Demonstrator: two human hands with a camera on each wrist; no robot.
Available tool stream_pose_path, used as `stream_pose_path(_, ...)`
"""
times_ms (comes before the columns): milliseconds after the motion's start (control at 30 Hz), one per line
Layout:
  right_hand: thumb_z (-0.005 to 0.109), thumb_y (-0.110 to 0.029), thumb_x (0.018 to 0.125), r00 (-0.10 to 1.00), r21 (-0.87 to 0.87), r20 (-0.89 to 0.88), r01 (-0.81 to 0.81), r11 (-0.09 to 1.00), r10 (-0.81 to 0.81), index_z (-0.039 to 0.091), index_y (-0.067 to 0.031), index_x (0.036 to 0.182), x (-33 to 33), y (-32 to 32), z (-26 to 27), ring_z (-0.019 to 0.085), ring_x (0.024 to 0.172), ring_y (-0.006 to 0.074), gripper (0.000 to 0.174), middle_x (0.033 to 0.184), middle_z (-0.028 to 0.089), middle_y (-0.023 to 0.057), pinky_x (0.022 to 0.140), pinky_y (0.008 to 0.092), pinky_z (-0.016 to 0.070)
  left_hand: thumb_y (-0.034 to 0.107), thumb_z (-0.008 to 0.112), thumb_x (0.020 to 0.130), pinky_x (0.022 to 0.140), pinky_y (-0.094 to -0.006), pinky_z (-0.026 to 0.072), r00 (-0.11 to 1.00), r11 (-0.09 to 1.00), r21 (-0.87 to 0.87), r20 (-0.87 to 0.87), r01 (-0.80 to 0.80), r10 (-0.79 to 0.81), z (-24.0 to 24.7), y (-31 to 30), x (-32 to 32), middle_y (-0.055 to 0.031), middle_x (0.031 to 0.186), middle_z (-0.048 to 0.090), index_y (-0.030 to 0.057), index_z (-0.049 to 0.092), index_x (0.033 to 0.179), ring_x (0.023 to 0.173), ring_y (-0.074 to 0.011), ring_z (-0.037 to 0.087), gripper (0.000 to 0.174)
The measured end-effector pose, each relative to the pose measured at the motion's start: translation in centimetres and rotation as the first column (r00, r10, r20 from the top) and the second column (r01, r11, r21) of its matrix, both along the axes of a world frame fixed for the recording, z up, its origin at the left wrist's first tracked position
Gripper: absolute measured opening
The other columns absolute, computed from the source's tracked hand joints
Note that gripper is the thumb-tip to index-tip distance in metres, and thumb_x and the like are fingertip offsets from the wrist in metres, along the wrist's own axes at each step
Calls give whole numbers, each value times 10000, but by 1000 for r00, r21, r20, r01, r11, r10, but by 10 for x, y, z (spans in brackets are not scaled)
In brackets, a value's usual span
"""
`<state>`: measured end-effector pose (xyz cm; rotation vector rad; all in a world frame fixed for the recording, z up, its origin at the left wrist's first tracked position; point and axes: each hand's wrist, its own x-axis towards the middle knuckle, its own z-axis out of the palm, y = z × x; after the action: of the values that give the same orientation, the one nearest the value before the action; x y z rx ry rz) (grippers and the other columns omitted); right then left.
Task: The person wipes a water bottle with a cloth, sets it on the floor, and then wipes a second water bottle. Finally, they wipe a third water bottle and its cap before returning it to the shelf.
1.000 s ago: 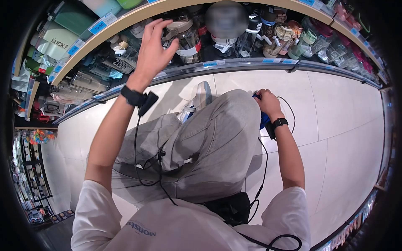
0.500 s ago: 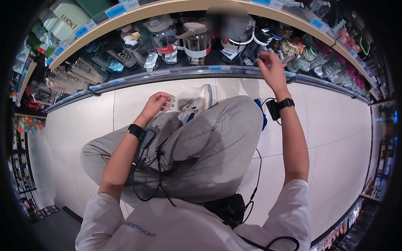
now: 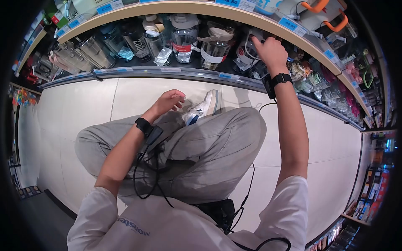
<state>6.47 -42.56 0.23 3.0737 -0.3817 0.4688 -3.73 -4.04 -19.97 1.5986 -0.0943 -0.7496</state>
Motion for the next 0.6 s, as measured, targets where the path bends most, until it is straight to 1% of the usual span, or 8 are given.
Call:
stream_pose_path(33,568,-720,911,993,42,-116,21,999,-16,775,19,1037,5,-2,1,719,1029,473,777,1114,713,341,875,522,590,254,598,1049,756,-272,549,1000,999,-35,-4,-5,5,1,0,1,-18,1084,694,123,653,1212,900,-123,693,217)
stream_pose_path(100,555,-747,893,992,35,-119,46,998,-41,800,-6,1014,14,-3,-2,715,1074,451,790,1125,730,313,919,502,579,256,602,1049,755,-272,549,1000,999,-40,-25,-9,8,2,-1,3,-18,1085,694,121,654,1210,895,-122,692,216)
stream_pose_path(167,544,-774,877,976,4,-204,75,997,-72,800,-44,1090,23,-8,-3,703,1123,432,803,1163,741,261,972,481,558,257,606,1050,755,-273,550,999,999,-45,-50,-18,16,3,-1,3,-19,1086,693,120,656,1208,889,-122,691,215)
stream_pose_path(267,541,-786,867,980,-11,-166,112,994,-112,802,-75,1117,26,-7,-7,693,1149,423,798,1173,749,227,1005,470,539,261,609,1054,757,-276,552,999,998,-58,-38,3,-5,3,-1,0,-18,1081,699,119,660,1210,880,-122,689,217)
stream_pose_path(400,560,-797,852,978,18,-180,106,994,-101,790,-56,1133,22,-6,-2,697,1139,426,825,1168,746,241,982,466,550,266,616,1056,755,-281,555,999,1000,-9,-25,19,-19,6,-2,1,-21,1078,710,116,663,1218,880,-124,690,225)
stream_pose_path(500,598,-797,833,964,79,-260,77,994,-54,781,-15,1106,7,2,8,697,1124,440,849,1141,741,275,957,490,556,268,618,1056,753,-283,556,999,1000,4,-22,25,-24,4,-2,1,-24,1085,715,116,665,1218,882,-127,692,228)
stream_pose_path(567,653,-770,818,990,72,-127,67,995,-57,699,30,1218,-3,9,8,697,1099,459,896,1148,722,306,925,518,562,271,619,1056,752,-285,557,999,1000,5,-24,28,-28,1,-4,1,-25,1091,715,116,666,1217,884,-129,694,228)
stream_pose_path(600,653,-770,818,990,71,-127,68,995,-59,699,30,1218,-9,9,6,697,1099,459,896,1148,722,306,925,518,562,272,620,1056,750,-287,557,999,999,1,-26,32,-32,0,-4,1,-24,1091,715,120,667,1217,885,-131,696,226)
